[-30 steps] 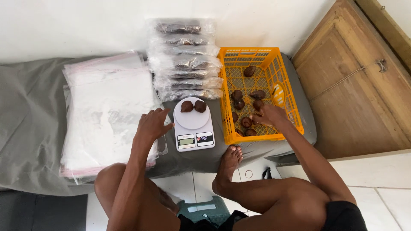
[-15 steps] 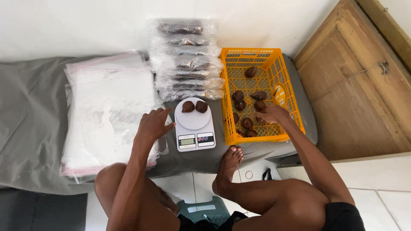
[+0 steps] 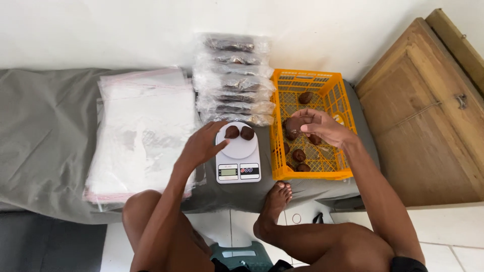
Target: Weighing dry fruits on a digital scale and packaging them into small plastic bags
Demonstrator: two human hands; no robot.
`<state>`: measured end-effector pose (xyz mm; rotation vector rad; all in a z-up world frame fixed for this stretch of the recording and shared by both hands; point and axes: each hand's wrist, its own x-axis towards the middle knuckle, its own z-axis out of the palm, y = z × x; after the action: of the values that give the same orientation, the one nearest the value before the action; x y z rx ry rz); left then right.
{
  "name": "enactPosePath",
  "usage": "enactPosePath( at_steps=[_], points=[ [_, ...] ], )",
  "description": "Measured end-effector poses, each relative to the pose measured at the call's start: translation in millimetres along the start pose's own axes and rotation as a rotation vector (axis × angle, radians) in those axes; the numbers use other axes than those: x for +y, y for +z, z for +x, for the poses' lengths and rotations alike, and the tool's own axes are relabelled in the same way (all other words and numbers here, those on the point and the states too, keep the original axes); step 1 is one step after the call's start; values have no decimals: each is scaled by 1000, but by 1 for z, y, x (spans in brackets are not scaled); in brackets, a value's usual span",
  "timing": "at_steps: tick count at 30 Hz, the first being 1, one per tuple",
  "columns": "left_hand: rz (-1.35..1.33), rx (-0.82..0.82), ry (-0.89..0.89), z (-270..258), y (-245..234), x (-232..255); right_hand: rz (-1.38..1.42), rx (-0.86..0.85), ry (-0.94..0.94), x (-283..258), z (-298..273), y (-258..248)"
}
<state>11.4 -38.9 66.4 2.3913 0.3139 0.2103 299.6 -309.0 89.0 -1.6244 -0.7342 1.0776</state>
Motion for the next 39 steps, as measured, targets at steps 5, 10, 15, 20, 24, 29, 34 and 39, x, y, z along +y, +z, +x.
enactPosePath(
  at_steps=[5, 10, 15, 20, 24, 29, 34, 39],
  points=[
    [-407, 149, 212, 7, 30, -7, 34, -54, -109, -17, 5, 45],
    [-471, 187, 322, 5, 41, 13, -199, -76, -206, -18, 22, 79],
    [-683, 186, 293, 0, 40, 21, -375, -13, -326, -49, 10, 120],
    [-759, 233, 264, -1, 43, 12, -277, 26, -294, -35, 16, 125],
    [-752, 260, 279, -3, 42, 9, -28, 64, -196, -16, 24, 125],
    [-769, 282, 266, -4, 44, 10, 160, 103, -88, -31, 14, 144],
    [-815, 277, 152, 0, 43, 10, 249, 133, 22, -22, 20, 143],
    [-1139, 92, -84, 1, 42, 12, 280, 143, 152, -26, 19, 146]
  ],
)
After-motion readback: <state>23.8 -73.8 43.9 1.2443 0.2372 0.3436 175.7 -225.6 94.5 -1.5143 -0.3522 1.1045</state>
